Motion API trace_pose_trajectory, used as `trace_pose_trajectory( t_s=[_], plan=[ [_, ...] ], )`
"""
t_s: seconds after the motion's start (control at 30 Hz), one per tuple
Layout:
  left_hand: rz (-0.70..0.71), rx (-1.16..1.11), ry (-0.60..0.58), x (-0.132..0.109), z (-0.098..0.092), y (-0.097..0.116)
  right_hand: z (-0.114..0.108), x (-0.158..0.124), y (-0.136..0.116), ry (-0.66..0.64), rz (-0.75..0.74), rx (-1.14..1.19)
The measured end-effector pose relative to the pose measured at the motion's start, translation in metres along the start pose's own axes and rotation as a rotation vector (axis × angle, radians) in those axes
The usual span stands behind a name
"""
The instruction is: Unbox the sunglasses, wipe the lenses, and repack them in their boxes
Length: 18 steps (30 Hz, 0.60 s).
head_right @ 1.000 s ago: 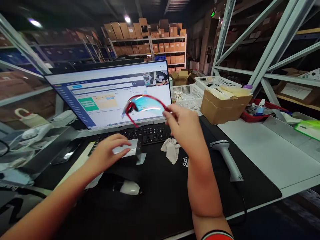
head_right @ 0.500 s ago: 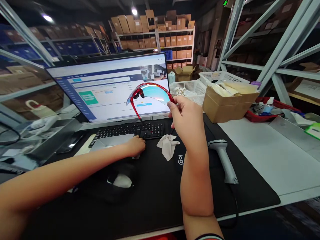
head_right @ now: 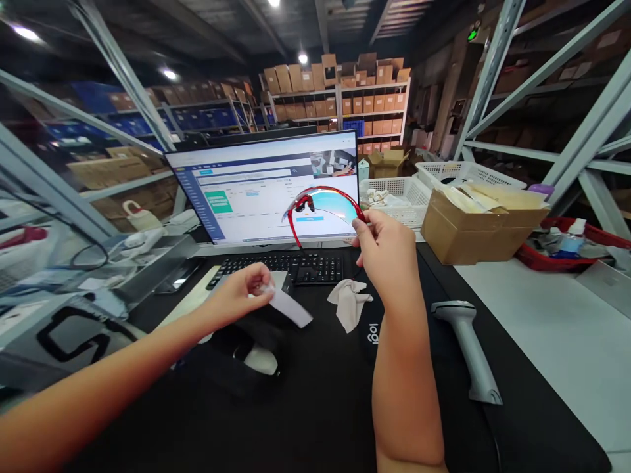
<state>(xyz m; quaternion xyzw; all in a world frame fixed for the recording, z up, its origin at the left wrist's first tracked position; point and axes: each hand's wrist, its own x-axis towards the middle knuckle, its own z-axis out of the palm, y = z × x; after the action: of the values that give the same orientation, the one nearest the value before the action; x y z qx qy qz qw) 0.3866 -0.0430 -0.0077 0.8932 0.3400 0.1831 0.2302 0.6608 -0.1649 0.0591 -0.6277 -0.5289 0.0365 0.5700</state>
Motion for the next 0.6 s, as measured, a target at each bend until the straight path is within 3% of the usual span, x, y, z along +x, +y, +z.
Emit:
trace_pose_trajectory(
  t_s=[0.1, 0.23, 0.4, 0.6],
  plan=[
    [-0.047, -0.052, 0.163, -0.04, -0.015, -0.016, 0.01, 0.0, -0.002, -0.015, -0.002, -0.029],
    [-0.13, 0.074, 0.287, -0.082, -0.03, -0.04, 0.028, -0.002, -0.009, -0.077, -0.021, -0.057],
    [-0.172, 0.161, 0.318, -0.112, -0.036, -0.054, 0.049, -0.007, -0.014, -0.119, -0.03, -0.002],
    [-0.289, 0.299, 0.28, -0.122, -0.036, -0.047, 0.07, -0.013, -0.014, -0.274, 0.064, 0.169]
  ],
)
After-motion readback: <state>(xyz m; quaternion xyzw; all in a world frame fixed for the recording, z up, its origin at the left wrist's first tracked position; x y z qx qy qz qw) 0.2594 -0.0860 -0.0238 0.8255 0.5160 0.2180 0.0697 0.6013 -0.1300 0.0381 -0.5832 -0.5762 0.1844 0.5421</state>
